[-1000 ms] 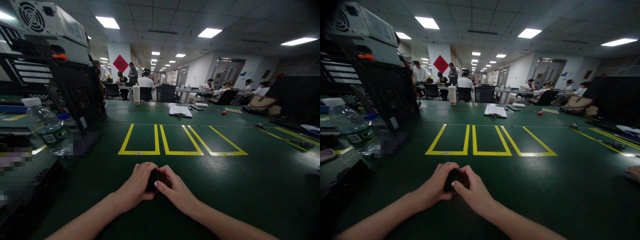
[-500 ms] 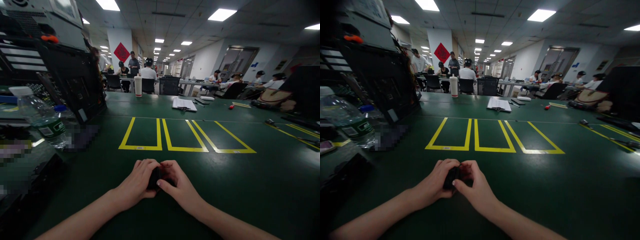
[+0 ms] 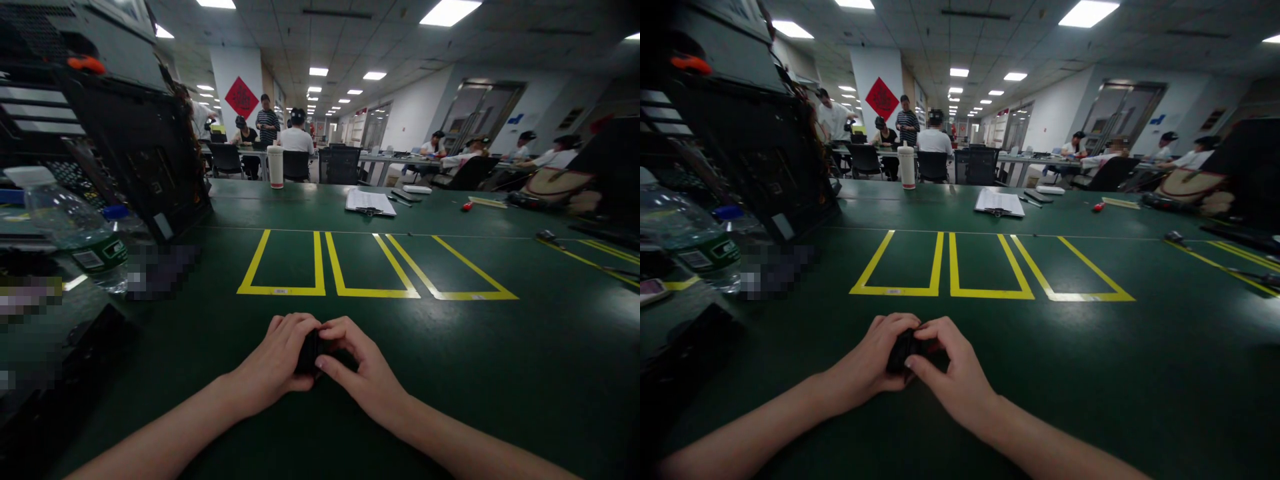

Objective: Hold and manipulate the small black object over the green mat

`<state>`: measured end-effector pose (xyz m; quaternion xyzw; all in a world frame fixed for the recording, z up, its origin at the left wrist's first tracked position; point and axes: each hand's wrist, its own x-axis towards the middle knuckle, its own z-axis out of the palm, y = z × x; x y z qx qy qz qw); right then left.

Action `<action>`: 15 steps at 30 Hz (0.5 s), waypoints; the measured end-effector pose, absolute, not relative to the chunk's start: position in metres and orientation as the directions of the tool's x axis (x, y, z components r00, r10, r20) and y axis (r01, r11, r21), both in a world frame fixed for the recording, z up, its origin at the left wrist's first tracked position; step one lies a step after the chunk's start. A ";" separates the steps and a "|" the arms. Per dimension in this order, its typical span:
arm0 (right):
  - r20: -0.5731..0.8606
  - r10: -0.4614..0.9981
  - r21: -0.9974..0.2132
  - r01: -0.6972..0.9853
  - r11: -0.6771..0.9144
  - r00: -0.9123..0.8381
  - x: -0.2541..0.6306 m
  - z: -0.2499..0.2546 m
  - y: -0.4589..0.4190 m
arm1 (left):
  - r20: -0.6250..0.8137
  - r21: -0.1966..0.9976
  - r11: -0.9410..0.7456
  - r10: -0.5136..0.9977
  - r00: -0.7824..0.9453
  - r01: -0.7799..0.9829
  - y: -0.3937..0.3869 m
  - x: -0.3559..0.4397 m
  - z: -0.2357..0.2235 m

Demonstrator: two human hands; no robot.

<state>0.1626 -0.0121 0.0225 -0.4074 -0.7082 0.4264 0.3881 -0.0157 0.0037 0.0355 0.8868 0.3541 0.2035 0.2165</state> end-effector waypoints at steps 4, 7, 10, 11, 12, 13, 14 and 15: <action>0.062 0.925 -0.970 0.194 0.143 -0.374 0.161 0.025 -0.011 | 0.195 0.528 -0.641 0.729 0.656 0.556 0.003 -0.016 0.036; 0.014 0.905 -0.974 0.199 0.108 -0.424 0.160 0.029 -0.012 | 0.187 0.533 -0.631 0.738 0.648 0.564 0.002 -0.017 0.036; 0.071 0.893 -0.952 0.236 0.193 -0.444 0.159 0.030 -0.014 | 0.189 0.537 -0.637 0.730 0.656 0.554 0.002 -0.017 0.037; 0.116 0.892 -0.933 0.259 0.248 -0.437 0.159 0.030 -0.015 | 0.188 0.538 -0.638 0.728 0.659 0.551 0.002 -0.018 0.037; 0.168 0.888 -0.908 0.283 0.308 -0.427 0.160 0.029 -0.015 | 0.187 0.538 -0.639 0.726 0.661 0.550 0.002 -0.018 0.038; 0.218 0.881 -0.880 0.305 0.363 -0.421 0.160 0.028 -0.015 | 0.187 0.537 -0.643 0.723 0.665 0.547 0.002 -0.018 0.038; 0.259 0.872 -0.856 0.319 0.406 -0.415 0.160 0.026 -0.015 | 0.190 0.535 -0.647 0.719 0.668 0.544 0.002 -0.018 0.038; 0.284 0.865 -0.842 0.323 0.431 -0.413 0.160 0.025 -0.015 | 0.195 0.531 -0.651 0.717 0.670 0.542 0.002 -0.018 0.038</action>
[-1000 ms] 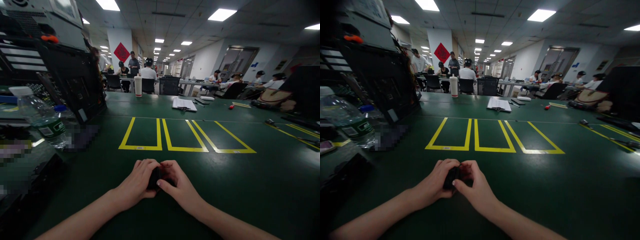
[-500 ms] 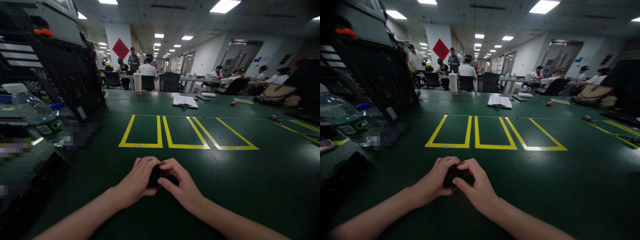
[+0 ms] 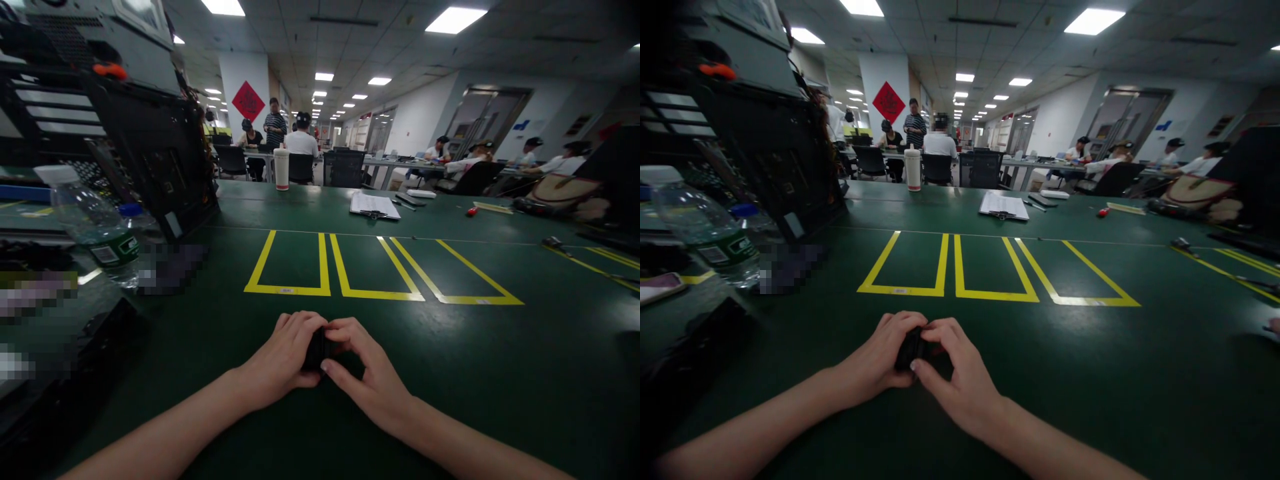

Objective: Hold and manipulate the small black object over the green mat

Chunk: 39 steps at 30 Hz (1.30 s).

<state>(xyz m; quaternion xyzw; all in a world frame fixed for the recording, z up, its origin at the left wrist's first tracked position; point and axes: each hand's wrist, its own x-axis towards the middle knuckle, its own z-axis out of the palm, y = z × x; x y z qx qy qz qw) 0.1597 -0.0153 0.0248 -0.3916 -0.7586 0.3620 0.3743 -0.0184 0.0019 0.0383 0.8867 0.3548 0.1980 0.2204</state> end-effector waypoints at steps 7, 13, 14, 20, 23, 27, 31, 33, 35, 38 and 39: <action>0.175 0.914 -0.929 0.246 0.276 -0.366 0.157 0.022 -0.013 | 0.208 0.524 -0.647 0.728 0.653 0.554 0.001 -0.018 0.036; -0.002 0.901 -0.964 0.239 0.113 -0.435 0.158 0.029 -0.013 | 0.165 0.552 -0.618 0.740 0.652 0.560 0.000 -0.019 0.037; 0.014 0.897 -0.963 0.235 0.131 -0.441 0.158 0.029 -0.014 | 0.161 0.554 -0.613 0.743 0.650 0.563 0.001 -0.019 0.037; 0.250 0.873 -0.890 0.257 0.378 -0.419 0.159 0.022 -0.018 | 0.182 0.543 -0.635 0.728 0.661 0.549 0.001 -0.019 0.040; 0.253 0.882 -0.892 0.257 0.372 -0.398 0.159 0.020 -0.017 | 0.195 0.533 -0.645 0.724 0.662 0.548 0.001 -0.018 0.039; 0.138 0.914 -0.943 0.231 0.239 -0.381 0.159 0.021 -0.014 | 0.191 0.543 -0.623 0.744 0.640 0.562 0.000 -0.017 0.035; 0.062 0.895 -0.955 0.235 0.183 -0.442 0.158 0.024 -0.014 | 0.195 0.547 -0.612 0.756 0.625 0.570 0.000 -0.016 0.034; 0.091 0.884 -0.950 0.225 0.215 -0.459 0.159 0.024 -0.015 | 0.194 0.540 -0.631 0.738 0.647 0.557 0.000 -0.016 0.035; 0.162 0.880 -0.931 0.226 0.286 -0.446 0.159 0.023 -0.016 | 0.207 0.526 -0.649 0.724 0.658 0.549 0.001 -0.017 0.035; 0.285 0.862 -0.860 0.285 0.423 -0.419 0.160 0.023 -0.018 | 0.224 0.515 -0.663 0.716 0.661 0.543 0.001 -0.016 0.034; 0.315 0.854 -0.835 0.308 0.457 -0.414 0.160 0.022 -0.018 | 0.230 0.515 -0.662 0.718 0.657 0.544 0.001 -0.016 0.034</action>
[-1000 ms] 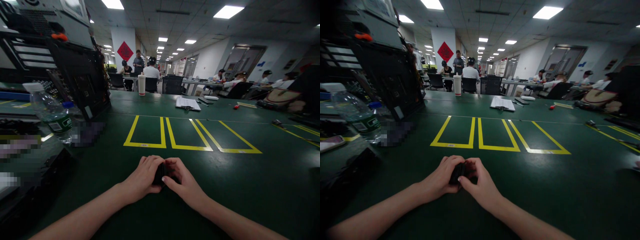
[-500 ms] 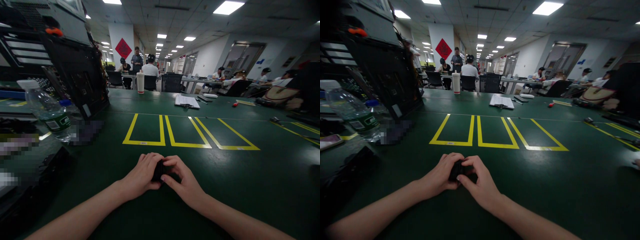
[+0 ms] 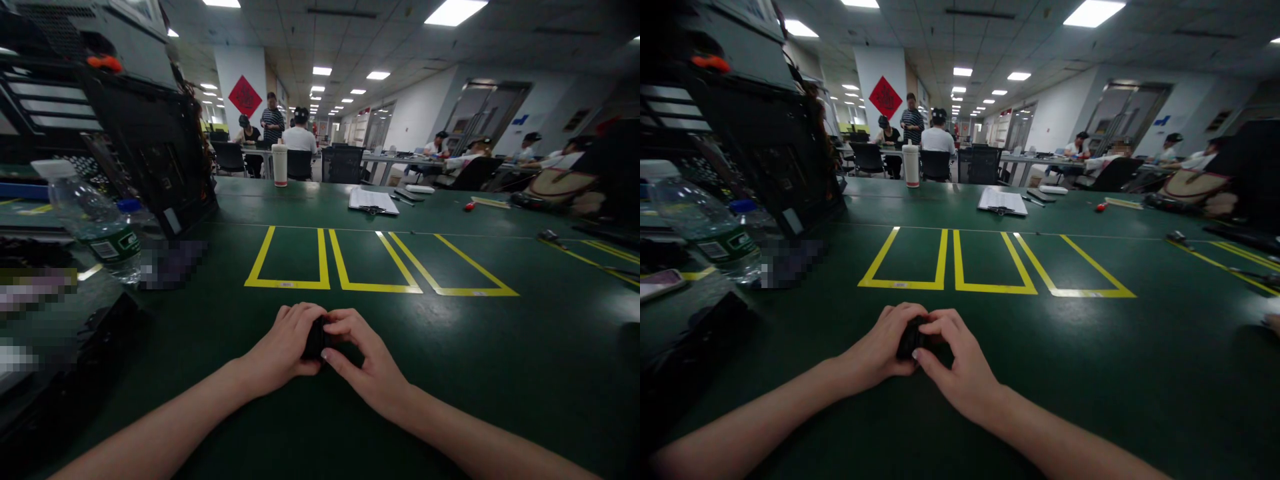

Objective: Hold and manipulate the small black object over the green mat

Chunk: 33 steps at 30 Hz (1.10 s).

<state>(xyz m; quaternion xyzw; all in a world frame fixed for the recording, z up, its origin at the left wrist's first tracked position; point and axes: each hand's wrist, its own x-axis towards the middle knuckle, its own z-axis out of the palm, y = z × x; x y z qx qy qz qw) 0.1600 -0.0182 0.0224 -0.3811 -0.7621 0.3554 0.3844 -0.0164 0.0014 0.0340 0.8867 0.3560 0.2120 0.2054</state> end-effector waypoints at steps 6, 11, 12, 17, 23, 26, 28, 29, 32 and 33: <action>0.255 0.896 -0.896 0.261 0.361 -0.363 0.159 0.022 -0.018 | 0.196 0.533 -0.644 0.725 0.661 0.549 0.000 -0.017 0.038; 0.115 0.915 -0.935 0.270 0.231 -0.386 0.159 0.025 -0.018 | 0.188 0.553 -0.620 0.744 0.641 0.557 0.000 -0.016 0.036; 0.096 0.912 -0.936 0.275 0.219 -0.398 0.160 0.026 -0.018 | 0.189 0.556 -0.614 0.750 0.634 0.560 0.000 -0.016 0.035; 0.218 0.878 -0.891 0.281 0.357 -0.426 0.161 0.028 -0.020 | 0.168 0.566 -0.603 0.752 0.637 0.563 -0.001 -0.017 0.037; 0.319 0.869 -0.833 0.326 0.447 -0.378 0.161 0.025 -0.020 | 0.171 0.555 -0.616 0.742 0.648 0.559 -0.001 -0.016 0.042; 0.259 0.907 -0.896 0.268 0.354 -0.333 0.159 0.023 -0.018 | 0.181 0.545 -0.620 0.744 0.644 0.564 -0.001 -0.015 0.040; 0.199 0.925 -0.924 0.251 0.287 -0.324 0.158 0.023 -0.018 | 0.175 0.546 -0.616 0.747 0.641 0.568 -0.001 -0.015 0.039; 0.165 0.929 -0.934 0.251 0.255 -0.330 0.158 0.023 -0.018 | 0.168 0.550 -0.610 0.749 0.640 0.570 -0.001 -0.015 0.039; 0.092 0.924 -0.947 0.254 0.196 -0.372 0.159 0.027 -0.019 | 0.160 0.562 -0.600 0.754 0.637 0.569 -0.001 -0.015 0.038; 0.084 0.917 -0.948 0.252 0.194 -0.389 0.159 0.028 -0.019 | 0.163 0.563 -0.598 0.757 0.633 0.571 -0.001 -0.015 0.038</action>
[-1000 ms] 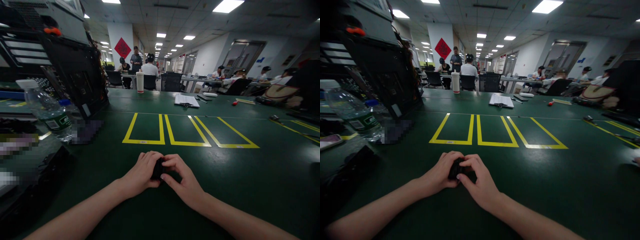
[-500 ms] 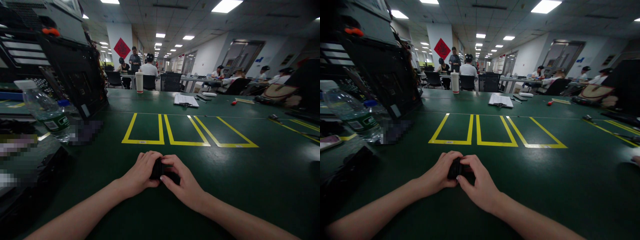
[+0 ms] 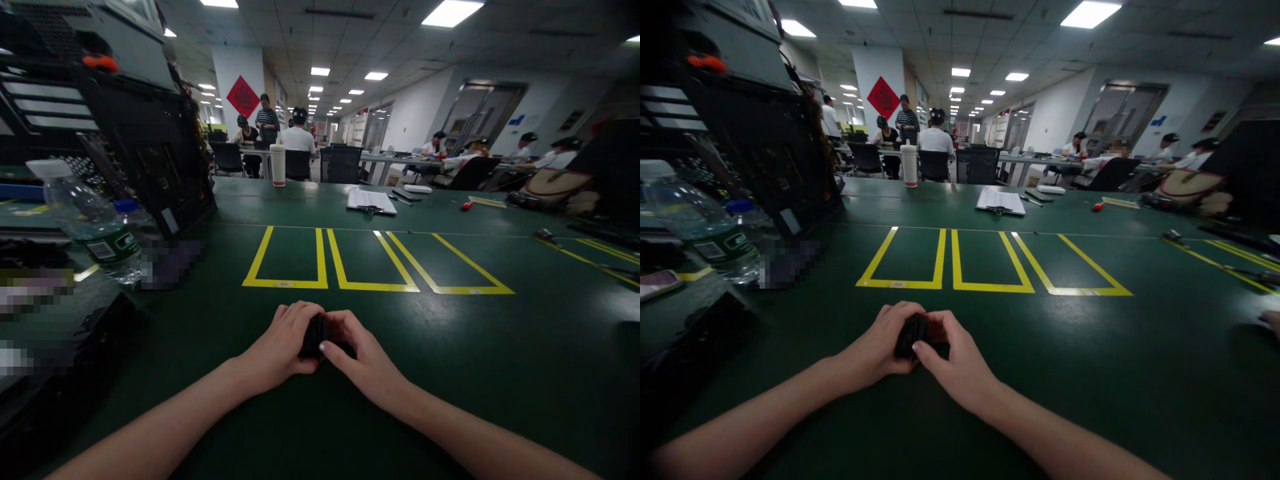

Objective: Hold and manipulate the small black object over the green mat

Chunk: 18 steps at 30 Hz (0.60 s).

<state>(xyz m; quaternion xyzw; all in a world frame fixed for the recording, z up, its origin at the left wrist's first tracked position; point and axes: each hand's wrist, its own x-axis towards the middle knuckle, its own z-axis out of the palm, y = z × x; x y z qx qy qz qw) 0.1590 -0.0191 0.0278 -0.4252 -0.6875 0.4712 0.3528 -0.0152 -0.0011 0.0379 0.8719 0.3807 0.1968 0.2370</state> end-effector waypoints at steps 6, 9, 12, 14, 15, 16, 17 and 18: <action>0.245 0.881 -0.893 0.260 0.367 -0.404 0.161 0.026 -0.020 | 0.167 0.554 -0.607 0.751 0.639 0.569 -0.001 -0.016 0.038; 0.260 0.886 -0.901 0.232 0.365 -0.384 0.161 0.024 -0.019 | 0.175 0.558 -0.614 0.745 0.644 0.558 -0.001 -0.017 0.039; 0.181 0.918 -0.946 0.194 0.261 -0.352 0.160 0.024 -0.016 | 0.172 0.569 -0.608 0.746 0.643 0.553 -0.001 -0.017 0.041; 0.119 0.930 -0.969 0.165 0.186 -0.348 0.160 0.025 -0.015 | 0.157 0.582 -0.593 0.753 0.638 0.556 -0.001 -0.017 0.041; 0.091 0.930 -0.976 0.155 0.155 -0.357 0.160 0.026 -0.015 | 0.150 0.587 -0.585 0.758 0.635 0.559 -0.001 -0.017 0.040; 0.068 0.926 -0.980 0.151 0.133 -0.371 0.159 0.027 -0.015 | 0.145 0.589 -0.582 0.759 0.635 0.561 -0.001 -0.016 0.039; 0.054 0.921 -0.981 0.153 0.122 -0.386 0.159 0.027 -0.015 | 0.147 0.587 -0.581 0.761 0.632 0.564 -0.001 -0.016 0.038; 0.048 0.915 -0.980 0.161 0.122 -0.402 0.159 0.027 -0.015 | 0.154 0.582 -0.582 0.765 0.626 0.568 -0.001 -0.016 0.037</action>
